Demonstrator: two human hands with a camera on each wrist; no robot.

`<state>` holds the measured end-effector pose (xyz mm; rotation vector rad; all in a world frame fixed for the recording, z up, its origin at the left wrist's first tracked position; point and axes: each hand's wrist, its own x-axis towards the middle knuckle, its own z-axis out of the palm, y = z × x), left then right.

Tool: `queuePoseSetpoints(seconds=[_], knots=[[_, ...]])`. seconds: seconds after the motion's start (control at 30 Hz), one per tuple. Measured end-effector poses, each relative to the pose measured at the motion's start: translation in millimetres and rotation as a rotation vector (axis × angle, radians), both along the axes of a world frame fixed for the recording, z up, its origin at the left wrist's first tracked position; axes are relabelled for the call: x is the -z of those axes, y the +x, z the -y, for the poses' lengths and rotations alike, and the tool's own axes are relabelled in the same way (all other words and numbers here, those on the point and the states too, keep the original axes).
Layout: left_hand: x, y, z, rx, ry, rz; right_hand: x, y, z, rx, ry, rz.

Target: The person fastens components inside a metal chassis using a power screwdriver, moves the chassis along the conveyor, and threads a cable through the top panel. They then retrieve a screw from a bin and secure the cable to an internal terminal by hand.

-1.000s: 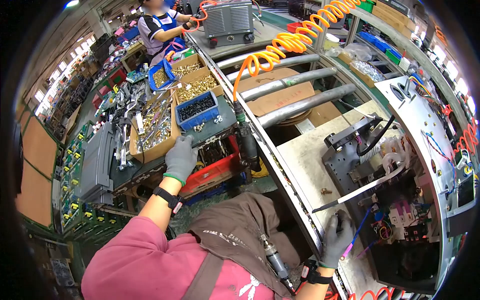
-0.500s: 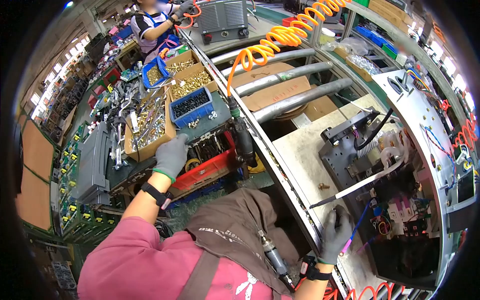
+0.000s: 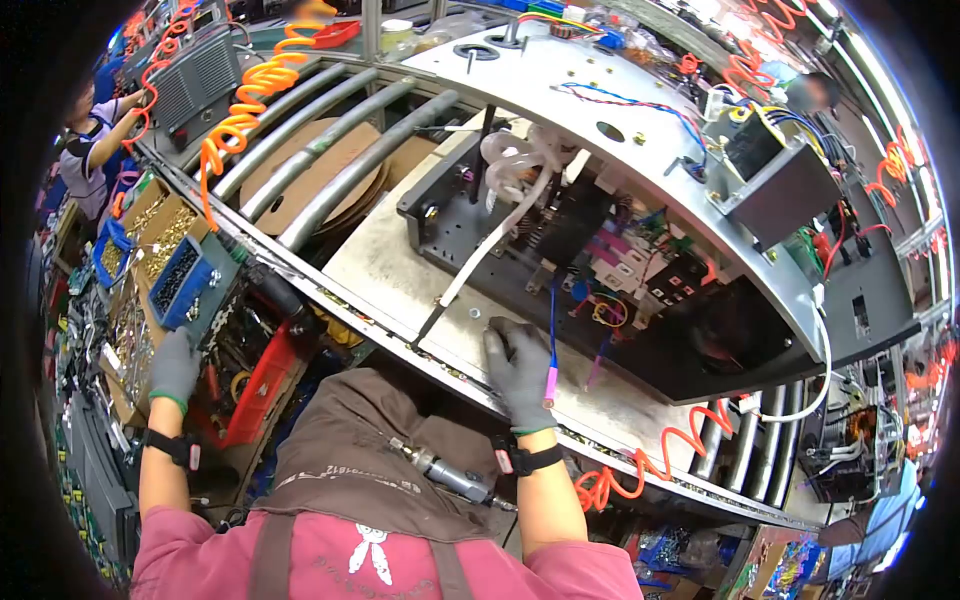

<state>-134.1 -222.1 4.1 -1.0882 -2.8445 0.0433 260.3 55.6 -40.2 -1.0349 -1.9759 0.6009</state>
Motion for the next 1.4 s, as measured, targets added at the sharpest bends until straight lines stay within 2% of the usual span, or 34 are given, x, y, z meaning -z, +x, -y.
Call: queuePoseSetpoints(seconds=[0.1,0.23,0.4,0.73,0.8,0.87,0.93,0.97,1.0,1.07,1.1,1.2,1.23,1.3,1.33,1.4], knots=[[1.2,2.1,1.6,-0.01,0.033,0.008,5.0,-0.7,-1.1,-0.023,0.045,-0.05],[12.2,6.5,5.9,-0.026,0.018,-0.118,-2.4,-0.2,3.0,0.003,-0.049,-0.009],[2.3,15.0,11.9,-0.008,-0.013,-0.054,-4.6,-0.5,2.3,0.014,-0.13,0.009],[1.8,4.9,27.1,0.18,0.033,-0.068,-1.8,-1.0,1.2,0.01,0.003,-0.035],[4.3,4.7,29.5,0.161,0.043,-0.077,-1.3,0.3,1.6,0.013,-0.01,-0.056],[4.4,4.8,27.1,0.137,0.061,-0.088,0.6,0.1,-1.7,-0.006,0.077,-0.027],[-0.6,8.2,25.2,0.168,0.104,-0.116,-0.5,-0.2,-0.6,0.004,0.032,-0.039],[-6.9,14.2,19.0,0.175,0.102,-0.119,-0.7,-0.4,0.7,0.013,-0.015,-0.05],[-16.3,25.2,7.8,0.233,0.233,-0.051,0.6,-0.6,0.6,0.022,-0.018,-0.054],[-26.8,47.7,-20.0,0.338,0.426,0.063,2.5,0.6,-2.2,0.016,0.112,-0.011],[-37.1,66.2,-43.7,0.429,0.512,0.177,1.7,0.9,-2.4,0.024,0.111,-0.018],[-43.1,114.6,-121.7,0.831,0.665,0.248,0.3,0.8,0.6,0.092,-0.095,-0.034],[-37.6,123.9,-142.3,0.852,0.491,0.255,-0.8,1.8,1.2,0.11,-0.094,-0.054],[-26.2,151.8,-190.3,1.026,0.606,0.318,-3.1,2.0,1.9,0.085,-0.118,-0.016],[-18.8,162.0,-209.0,1.056,0.619,0.322,2.6,1.1,1.4,0.088,-0.093,-0.042],[3.2,165.3,-235.8,1.063,0.54,0.294,-4.8,-10.4,10.7,0.163,-0.021,0.137]])
